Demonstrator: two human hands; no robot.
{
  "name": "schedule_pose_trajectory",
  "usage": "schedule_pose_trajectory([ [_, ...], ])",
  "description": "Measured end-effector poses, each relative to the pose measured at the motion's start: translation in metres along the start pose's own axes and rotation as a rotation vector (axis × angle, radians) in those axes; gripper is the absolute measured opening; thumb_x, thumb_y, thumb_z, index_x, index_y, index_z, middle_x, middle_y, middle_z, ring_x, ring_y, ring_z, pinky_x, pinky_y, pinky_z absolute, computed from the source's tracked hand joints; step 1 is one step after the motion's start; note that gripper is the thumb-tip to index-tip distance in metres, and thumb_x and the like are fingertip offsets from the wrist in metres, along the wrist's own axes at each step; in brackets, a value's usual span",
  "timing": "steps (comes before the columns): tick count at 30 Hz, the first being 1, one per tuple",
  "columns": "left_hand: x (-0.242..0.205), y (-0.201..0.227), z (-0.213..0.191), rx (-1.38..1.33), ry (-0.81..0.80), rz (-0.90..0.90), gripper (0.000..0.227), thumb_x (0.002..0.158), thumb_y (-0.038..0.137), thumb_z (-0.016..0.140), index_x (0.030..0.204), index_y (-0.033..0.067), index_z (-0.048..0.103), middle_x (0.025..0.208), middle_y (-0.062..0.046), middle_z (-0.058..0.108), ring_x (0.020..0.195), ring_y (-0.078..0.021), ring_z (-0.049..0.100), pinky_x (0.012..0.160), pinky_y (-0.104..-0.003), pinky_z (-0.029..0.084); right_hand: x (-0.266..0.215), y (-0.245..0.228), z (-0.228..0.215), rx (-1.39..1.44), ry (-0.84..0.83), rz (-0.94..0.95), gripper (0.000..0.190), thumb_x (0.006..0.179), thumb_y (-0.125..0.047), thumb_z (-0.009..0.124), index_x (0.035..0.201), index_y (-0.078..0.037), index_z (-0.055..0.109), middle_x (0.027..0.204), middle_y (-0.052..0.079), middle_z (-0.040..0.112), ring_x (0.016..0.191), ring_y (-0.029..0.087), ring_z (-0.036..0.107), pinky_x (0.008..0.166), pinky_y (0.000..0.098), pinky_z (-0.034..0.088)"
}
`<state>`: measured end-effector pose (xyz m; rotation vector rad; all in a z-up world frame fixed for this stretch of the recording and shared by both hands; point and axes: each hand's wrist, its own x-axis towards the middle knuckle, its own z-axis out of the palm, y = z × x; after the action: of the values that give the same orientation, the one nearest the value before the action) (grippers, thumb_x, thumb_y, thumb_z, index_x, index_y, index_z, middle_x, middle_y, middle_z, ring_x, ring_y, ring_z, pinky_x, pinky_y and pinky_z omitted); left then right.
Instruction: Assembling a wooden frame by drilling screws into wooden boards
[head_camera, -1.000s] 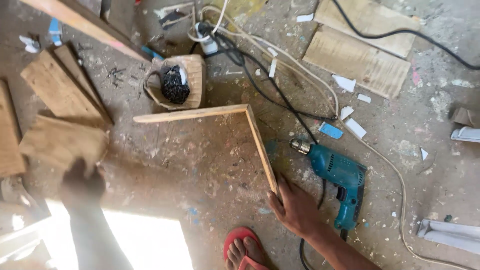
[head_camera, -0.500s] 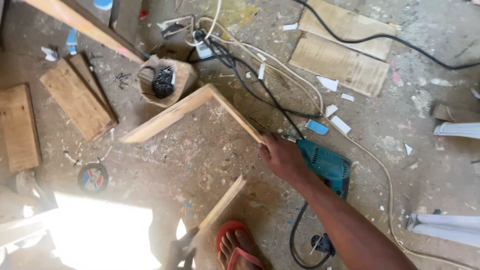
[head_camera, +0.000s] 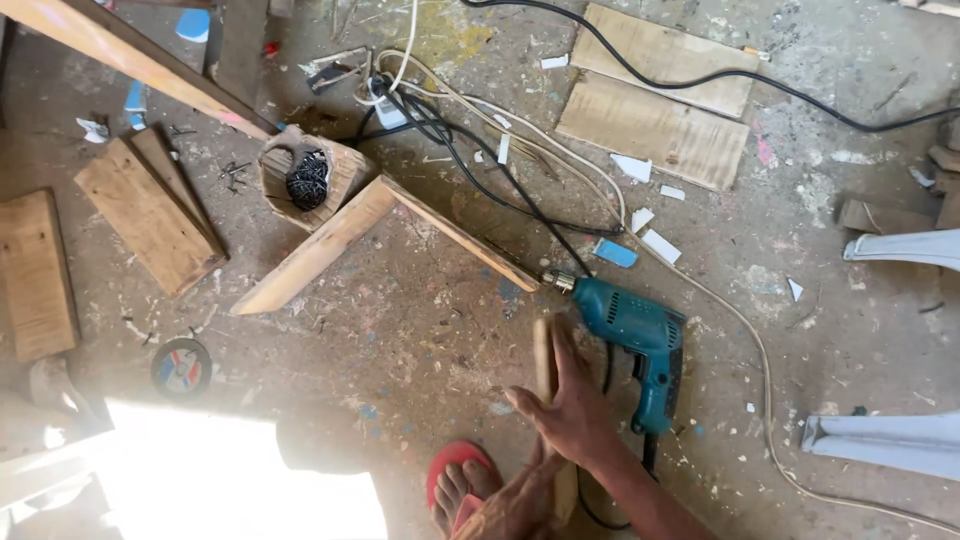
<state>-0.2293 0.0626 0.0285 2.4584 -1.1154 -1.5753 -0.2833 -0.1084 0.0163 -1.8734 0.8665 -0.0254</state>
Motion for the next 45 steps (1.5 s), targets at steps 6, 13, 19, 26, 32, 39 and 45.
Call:
schedule_pose_trajectory([
  [6,-0.018,0.018,-0.067,-0.567,0.026,0.804,0.055,0.087,0.007,0.056,0.142,0.0062,0.049,0.141,-0.023,0.052,0.124,-0.0397,0.054,0.101,-0.050,0.047,-0.009,0.047,-0.012,-0.107,0.090,0.357,0.082,0.090,-0.022,0.058,0.161,-0.020,0.016,0.125,0.026,0.067,0.084,0.045,0.076,0.070,0.0544,0.060],
  [13,0.044,-0.110,-0.084,-0.892,0.994,0.282,0.018,0.100,-0.001,0.057,0.117,0.0048,0.062,0.103,-0.008,0.076,0.085,-0.0172,0.076,0.077,-0.028,0.067,-0.027,0.030,0.012,-0.239,0.024,0.236,0.075,0.091,-0.014,0.050,0.160,-0.010,0.022,0.151,0.023,0.050,0.105,0.041,0.070,0.082,0.0498,0.062],
  [19,0.023,-0.225,-0.229,-0.954,1.498,-0.076,0.033,0.109,-0.006,0.043,0.081,0.0060,0.054,0.089,-0.006,0.069,0.064,-0.0110,0.060,0.056,-0.020,0.053,-0.029,0.056,0.030,-0.319,0.046,0.118,0.077,0.084,-0.017,0.058,0.155,-0.008,0.031,0.141,0.025,0.057,0.106,0.048,0.068,0.082,0.0546,0.059],
  [26,0.131,-0.374,-0.307,-0.356,1.289,-0.470,0.070,0.101,0.041,0.081,0.137,-0.0004,0.038,0.127,-0.021,0.043,0.120,-0.0400,0.046,0.102,-0.057,0.043,-0.028,0.064,0.038,-0.258,0.009,0.438,0.079,0.083,-0.025,0.058,0.158,-0.022,0.031,0.133,0.020,0.066,0.105,0.048,0.071,0.084,0.0565,0.058],
  [32,0.168,-0.401,-0.335,-0.531,0.926,-0.837,0.119,0.081,0.032,0.098,0.151,0.0115,0.005,0.139,-0.032,0.038,0.128,-0.0494,0.041,0.103,-0.061,0.048,-0.030,0.064,0.042,-0.225,0.037,0.462,0.078,0.081,-0.019,0.059,0.156,-0.021,0.037,0.138,0.016,0.064,0.113,0.044,0.069,0.090,0.0541,0.059],
  [39,0.063,-0.409,-0.228,-0.862,0.957,-0.636,0.018,0.101,0.002,0.063,0.116,-0.0002,0.054,0.085,-0.011,0.064,0.056,-0.0110,0.053,0.047,-0.021,0.042,-0.028,0.051,0.022,-0.119,-0.038,0.480,0.073,0.085,-0.022,0.058,0.155,-0.019,0.037,0.135,0.018,0.067,0.111,0.041,0.073,0.091,0.0514,0.060],
  [45,0.061,-0.391,-0.208,-0.428,1.240,-0.279,0.021,0.103,0.012,0.071,0.102,-0.0040,0.056,0.091,-0.014,0.060,0.074,-0.0236,0.051,0.066,-0.034,0.043,-0.036,0.047,0.009,-0.127,-0.077,0.406,0.065,0.084,-0.031,0.063,0.146,-0.017,0.044,0.109,0.014,0.077,0.085,0.034,0.076,0.073,0.0470,0.059],
])
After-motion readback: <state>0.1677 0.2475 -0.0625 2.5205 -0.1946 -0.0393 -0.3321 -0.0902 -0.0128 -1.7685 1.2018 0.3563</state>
